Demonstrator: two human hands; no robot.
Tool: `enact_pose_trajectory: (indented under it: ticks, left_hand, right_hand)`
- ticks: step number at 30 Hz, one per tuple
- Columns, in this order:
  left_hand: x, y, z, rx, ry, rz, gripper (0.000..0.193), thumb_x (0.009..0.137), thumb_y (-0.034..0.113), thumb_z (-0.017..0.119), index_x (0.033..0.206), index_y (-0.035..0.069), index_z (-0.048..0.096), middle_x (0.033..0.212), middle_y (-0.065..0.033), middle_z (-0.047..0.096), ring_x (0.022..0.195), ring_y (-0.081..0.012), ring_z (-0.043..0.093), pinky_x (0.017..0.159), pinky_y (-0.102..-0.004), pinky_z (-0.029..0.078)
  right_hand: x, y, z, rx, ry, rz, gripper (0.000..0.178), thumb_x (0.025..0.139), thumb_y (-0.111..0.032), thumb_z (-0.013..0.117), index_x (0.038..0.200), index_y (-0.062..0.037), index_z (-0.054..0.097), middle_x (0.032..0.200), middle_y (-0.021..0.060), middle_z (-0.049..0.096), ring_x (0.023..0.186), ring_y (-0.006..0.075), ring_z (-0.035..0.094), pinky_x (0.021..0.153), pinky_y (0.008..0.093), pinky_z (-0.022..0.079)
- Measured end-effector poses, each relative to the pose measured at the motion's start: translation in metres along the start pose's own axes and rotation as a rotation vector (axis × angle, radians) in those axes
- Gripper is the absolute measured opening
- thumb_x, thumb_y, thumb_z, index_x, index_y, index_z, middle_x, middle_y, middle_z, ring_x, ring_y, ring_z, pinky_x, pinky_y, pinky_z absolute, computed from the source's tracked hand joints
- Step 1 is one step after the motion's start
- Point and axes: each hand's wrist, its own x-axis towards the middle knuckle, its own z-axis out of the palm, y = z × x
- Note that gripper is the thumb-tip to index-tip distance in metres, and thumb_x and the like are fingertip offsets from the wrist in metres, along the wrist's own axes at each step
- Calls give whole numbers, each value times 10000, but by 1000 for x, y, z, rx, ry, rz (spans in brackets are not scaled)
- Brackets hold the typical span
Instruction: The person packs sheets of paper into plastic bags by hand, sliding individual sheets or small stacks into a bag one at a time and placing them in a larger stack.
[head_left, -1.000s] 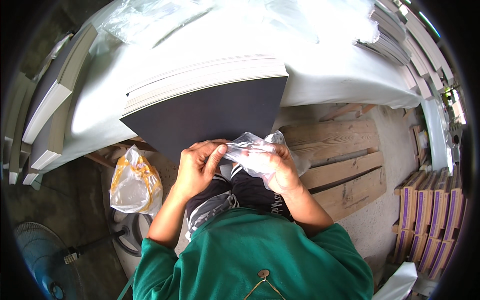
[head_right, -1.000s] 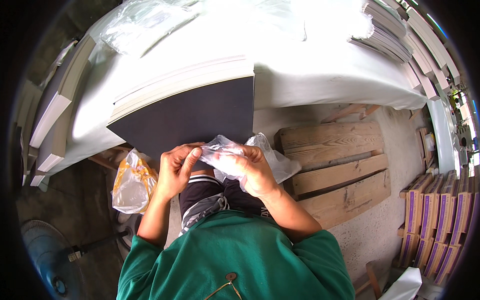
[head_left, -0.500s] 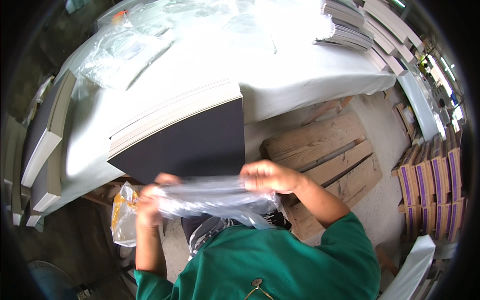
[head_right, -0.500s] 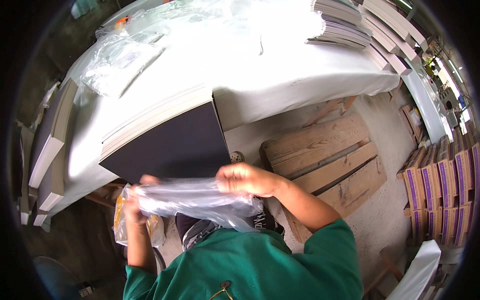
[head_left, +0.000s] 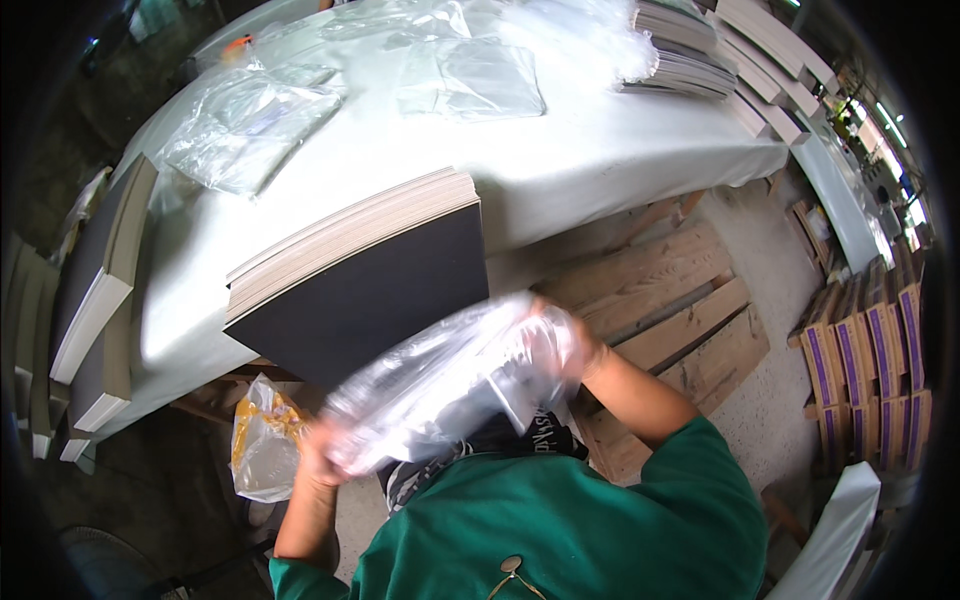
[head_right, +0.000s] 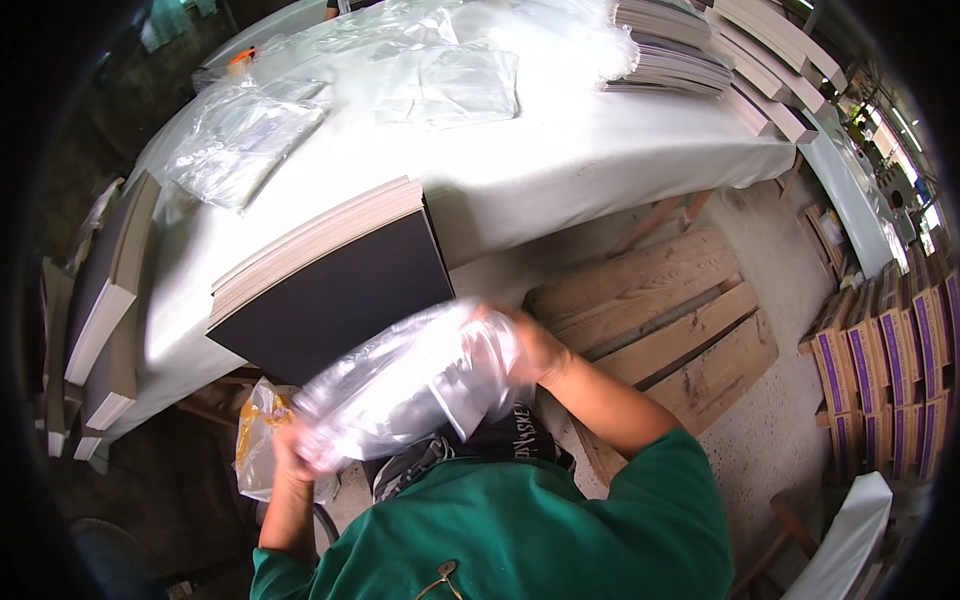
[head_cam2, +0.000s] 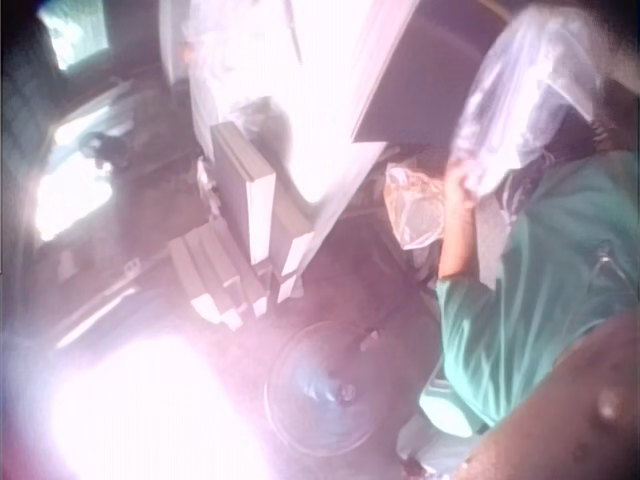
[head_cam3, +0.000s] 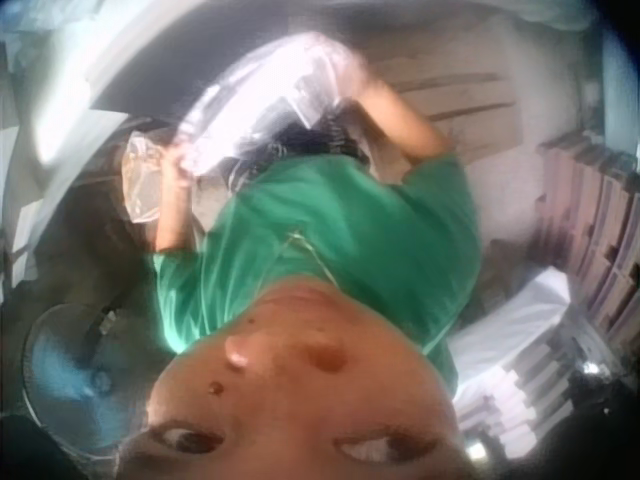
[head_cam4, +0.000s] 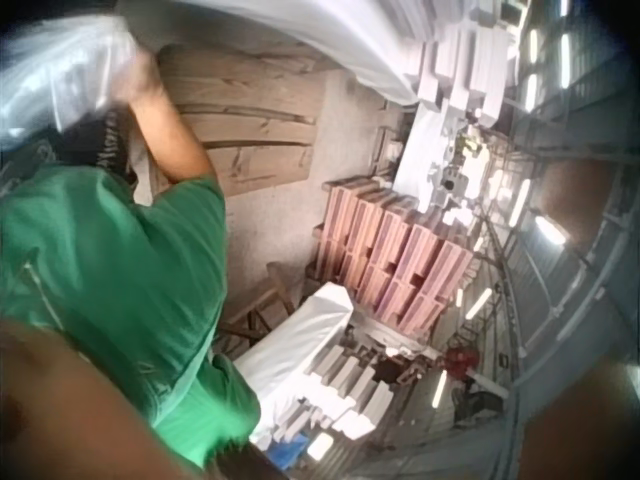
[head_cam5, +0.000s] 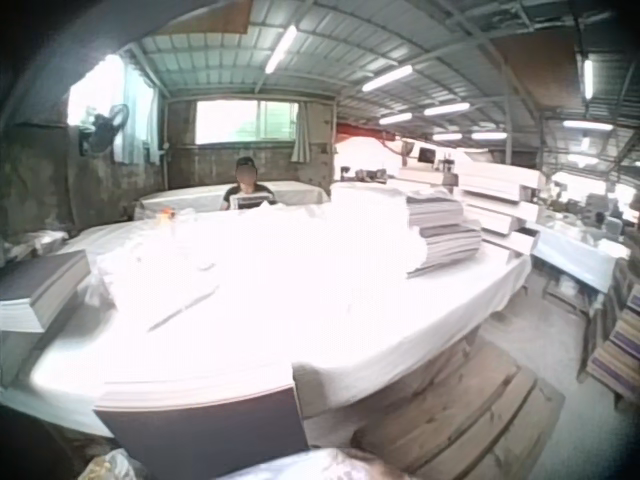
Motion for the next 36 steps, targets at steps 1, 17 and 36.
enact_pose_trajectory:
  ticks: [1,17,36]
  left_hand:
    - [-2,-30,-56,501,-118,-309,383,655,202,686,973,10,592,858,-70,630,848,-201,587,723,-329,477]
    - [-19,11,10,73,-405,265,597,585,156,694,1080,-93,472,1005,-189,541,872,-271,543,819,-365,395]
    - [-55,78,52,874,52,420,99,672,65,604,627,-1,545,614,-47,562,537,-118,526,510,-249,408]
  right_hand:
    - [9,-3,8,192,5,-15,275,901,-291,417,904,-47,544,717,39,555,663,120,551,620,253,475]
    - [19,-2,15,-140,234,-213,403,713,-63,649,1060,11,458,774,13,544,536,70,449,507,193,391]
    - [-12,-42,73,-1818,254,-1141,275,645,26,608,898,-73,649,841,48,587,626,169,493,541,278,359]
